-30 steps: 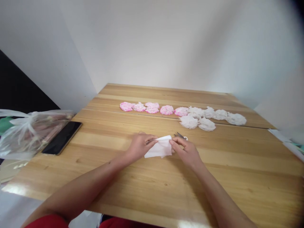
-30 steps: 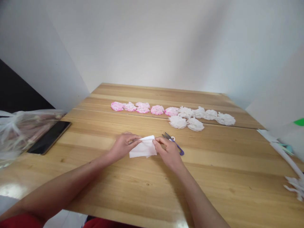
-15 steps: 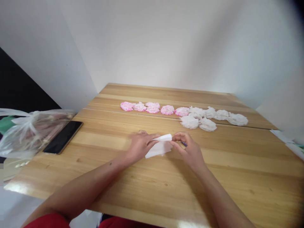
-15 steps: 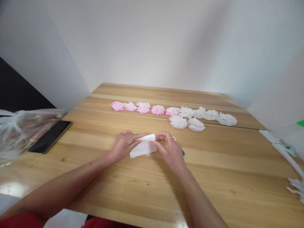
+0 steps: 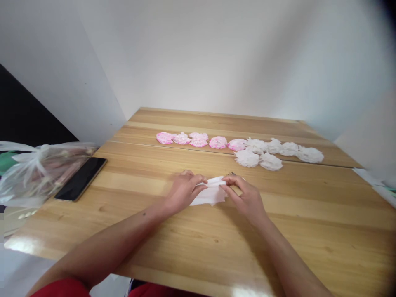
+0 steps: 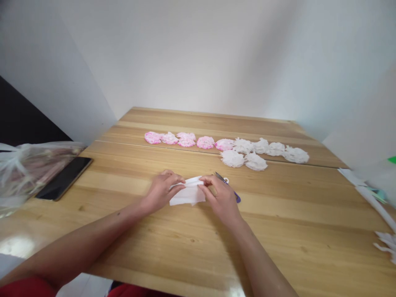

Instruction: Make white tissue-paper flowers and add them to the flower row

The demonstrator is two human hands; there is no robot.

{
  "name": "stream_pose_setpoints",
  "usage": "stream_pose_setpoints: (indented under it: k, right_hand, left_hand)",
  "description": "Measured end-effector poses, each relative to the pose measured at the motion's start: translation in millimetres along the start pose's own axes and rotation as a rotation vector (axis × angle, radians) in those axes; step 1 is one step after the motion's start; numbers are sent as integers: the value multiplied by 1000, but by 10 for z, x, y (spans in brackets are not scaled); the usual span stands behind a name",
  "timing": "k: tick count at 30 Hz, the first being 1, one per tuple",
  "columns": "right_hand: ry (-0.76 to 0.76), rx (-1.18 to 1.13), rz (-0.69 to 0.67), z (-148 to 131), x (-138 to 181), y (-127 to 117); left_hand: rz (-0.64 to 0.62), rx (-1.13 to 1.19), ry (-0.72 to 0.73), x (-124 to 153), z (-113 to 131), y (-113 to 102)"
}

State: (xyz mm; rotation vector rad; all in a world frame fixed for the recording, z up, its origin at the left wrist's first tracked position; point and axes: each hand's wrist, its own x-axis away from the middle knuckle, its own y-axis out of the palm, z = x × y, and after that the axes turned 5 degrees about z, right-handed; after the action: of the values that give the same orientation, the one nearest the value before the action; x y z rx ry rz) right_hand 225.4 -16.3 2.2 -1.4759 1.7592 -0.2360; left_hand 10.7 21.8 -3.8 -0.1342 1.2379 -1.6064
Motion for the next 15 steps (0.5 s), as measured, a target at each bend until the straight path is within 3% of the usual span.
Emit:
stream_pose_setpoints:
  k: [15]
  right_hand:
    - [-32,-30,-30,-8,-33,-12]
  left_hand:
    - [10,-75,75,-7,-20,17]
